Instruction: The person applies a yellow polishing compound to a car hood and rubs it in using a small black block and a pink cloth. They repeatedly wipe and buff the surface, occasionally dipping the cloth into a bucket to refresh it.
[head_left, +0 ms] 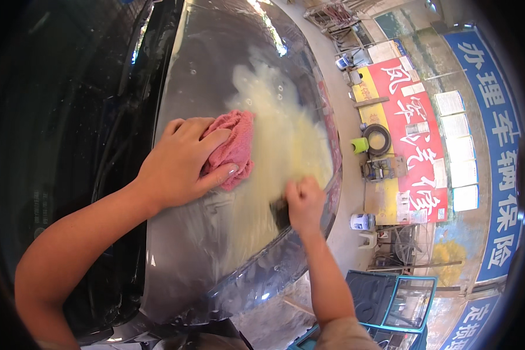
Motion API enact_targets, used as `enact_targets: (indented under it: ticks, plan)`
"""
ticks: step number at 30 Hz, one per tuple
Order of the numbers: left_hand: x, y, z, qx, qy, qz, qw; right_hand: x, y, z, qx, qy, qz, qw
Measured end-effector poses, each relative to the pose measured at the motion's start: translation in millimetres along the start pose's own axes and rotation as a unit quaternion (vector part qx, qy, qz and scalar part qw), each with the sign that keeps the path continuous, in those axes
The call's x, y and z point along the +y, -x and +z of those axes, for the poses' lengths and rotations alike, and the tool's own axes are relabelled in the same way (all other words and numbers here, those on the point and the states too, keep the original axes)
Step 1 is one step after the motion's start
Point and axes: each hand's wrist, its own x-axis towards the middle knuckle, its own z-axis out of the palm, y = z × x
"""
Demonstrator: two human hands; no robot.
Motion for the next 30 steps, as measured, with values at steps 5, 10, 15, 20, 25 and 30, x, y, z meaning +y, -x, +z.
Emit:
enact_targets:
  ticks: [5, 10, 15, 20, 25, 30]
  plan:
    - [3.3, -4.2, 6.0, 0.015, -0.006, 0.025, 1.000, 43.5, -141.2, 57.8, 0.037, -0.038, -0.007, 0.999]
    - [-3.0, 2.5, 5.7, 0.010, -0.024, -0.007, 1.000, 23.0, -91.8, 58.1, 0.073, -0.018, 0.025, 0.997]
    - [-0.8, 2.3, -0.5, 0.010, -0.037, -0.001, 0.999, -8.4, 26.0, -7.2, 0.004, -0.045, 0.012, 0.999]
    - [-1.5, -3.5, 9.1, 0.022, -0.039, 0.020, 0.999, 24.3, -85.6, 34.2, 0.037, -0.046, 0.043, 0.997]
    - [-1.7, -4.9, 4.8, 0.010, -0.035, 0.017, 0.999, 28.6, -142.1, 60.5, 0.116, -0.082, 0.029, 0.989]
    - [-11.4, 3.7, -0.3, 0.016, -0.056, 0.014, 0.998, -13.1, 2.2, 6.5, 0.028, -0.019, -0.008, 0.999]
